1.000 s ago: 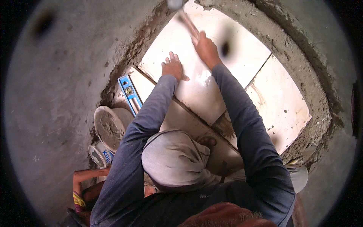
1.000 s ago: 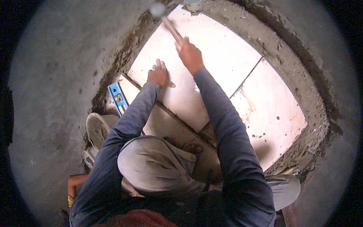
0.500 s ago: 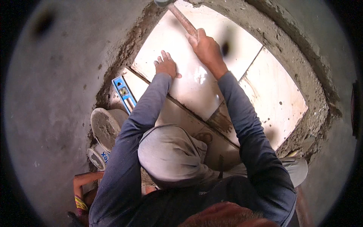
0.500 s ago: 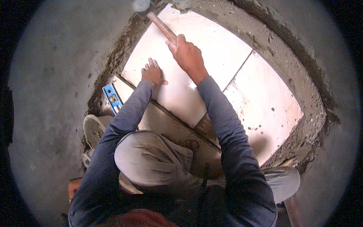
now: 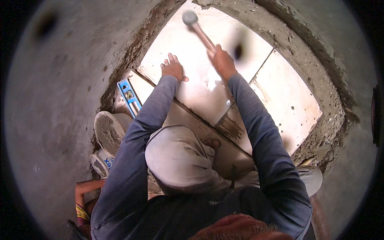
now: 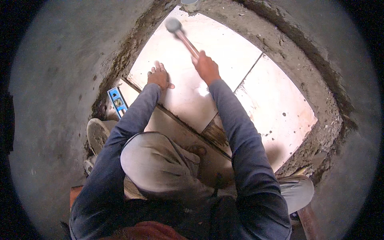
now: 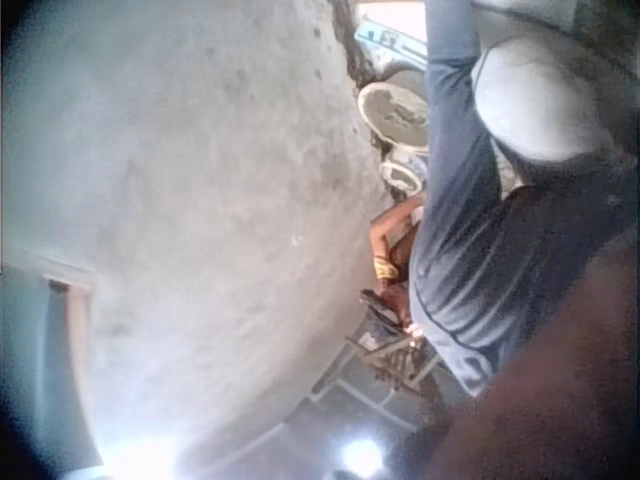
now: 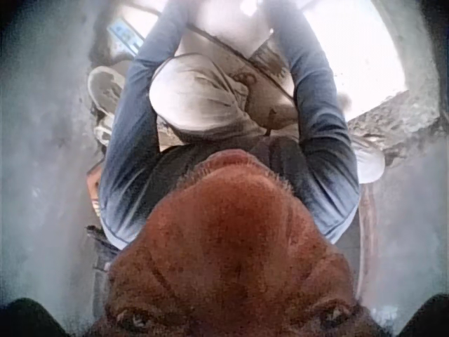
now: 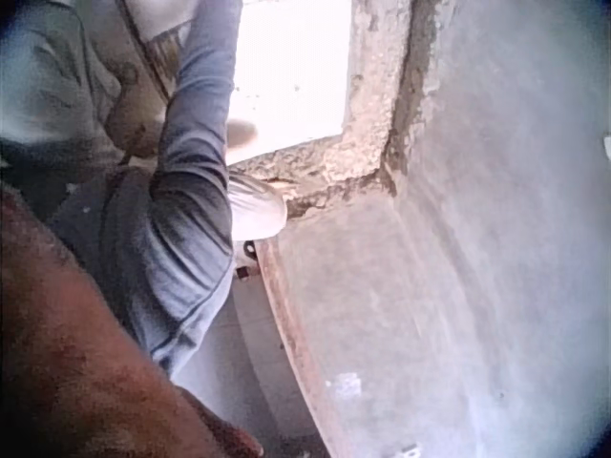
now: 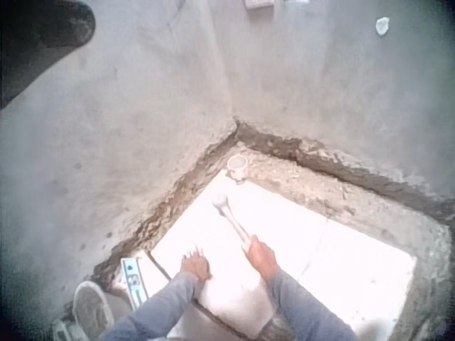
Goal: The person spreads cement on the floor using a trowel, places a ceramic tile, and taps it with a hammer to level it. The person uses a spirit level to check alignment and wipes excess cement with a cloth.
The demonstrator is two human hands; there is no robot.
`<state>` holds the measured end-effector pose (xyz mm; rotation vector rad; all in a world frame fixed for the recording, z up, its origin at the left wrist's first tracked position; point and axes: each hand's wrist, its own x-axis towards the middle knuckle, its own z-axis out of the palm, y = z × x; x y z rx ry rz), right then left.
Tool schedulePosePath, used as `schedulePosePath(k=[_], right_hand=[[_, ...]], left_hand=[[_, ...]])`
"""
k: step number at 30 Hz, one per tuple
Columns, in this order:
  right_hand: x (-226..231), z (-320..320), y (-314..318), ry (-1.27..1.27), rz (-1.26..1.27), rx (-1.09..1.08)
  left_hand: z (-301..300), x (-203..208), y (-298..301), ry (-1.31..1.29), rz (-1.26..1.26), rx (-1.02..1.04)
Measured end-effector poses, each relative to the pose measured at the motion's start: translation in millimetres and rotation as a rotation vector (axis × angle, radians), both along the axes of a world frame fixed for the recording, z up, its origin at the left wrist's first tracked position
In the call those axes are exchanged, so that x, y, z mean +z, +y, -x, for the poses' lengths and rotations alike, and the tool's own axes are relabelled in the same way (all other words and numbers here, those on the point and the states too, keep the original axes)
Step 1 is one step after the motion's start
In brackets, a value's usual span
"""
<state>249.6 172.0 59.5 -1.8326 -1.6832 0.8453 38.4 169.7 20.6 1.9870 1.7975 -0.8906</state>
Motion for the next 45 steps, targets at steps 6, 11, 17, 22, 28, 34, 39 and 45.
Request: schedulePosePath(k=[6, 11, 17, 22, 28, 34, 39, 45], right_hand=[[71, -70, -46, 0.142, -0.103, 0.060], [168, -179, -164, -0.043, 0.134, -0.030], [196, -249, -308, -0.073, 0.314, -0.265], [193, -257, -348, 0.097, 0.390, -0.457], [204, -264, -356, 0.288, 0.282, -0.519], [209, -272, -369, 0.208, 0.179, -0.581], [208, -279, -369, 0.257, 0.311, -0.672], [202, -283, -368, 0.316, 0.348, -0.702]], left_hand=[[14, -18, -15, -0.093, -0.131, 0.013], [18, -15, -124, -0.169, -0.307, -0.111], [47, 61, -263, -0.997, -0.626, 0.045], [98, 62, -278, -0.108, -0.992, 0.413], [130, 50, -263, -0.348, -0.704, 0.944], [87, 106, -206, -0.713, -0.942, 0.748], [46, 130, -80, -0.799, -0.770, 0.475], [-16, 77, 37, -0.691, -0.590, 0.157]])
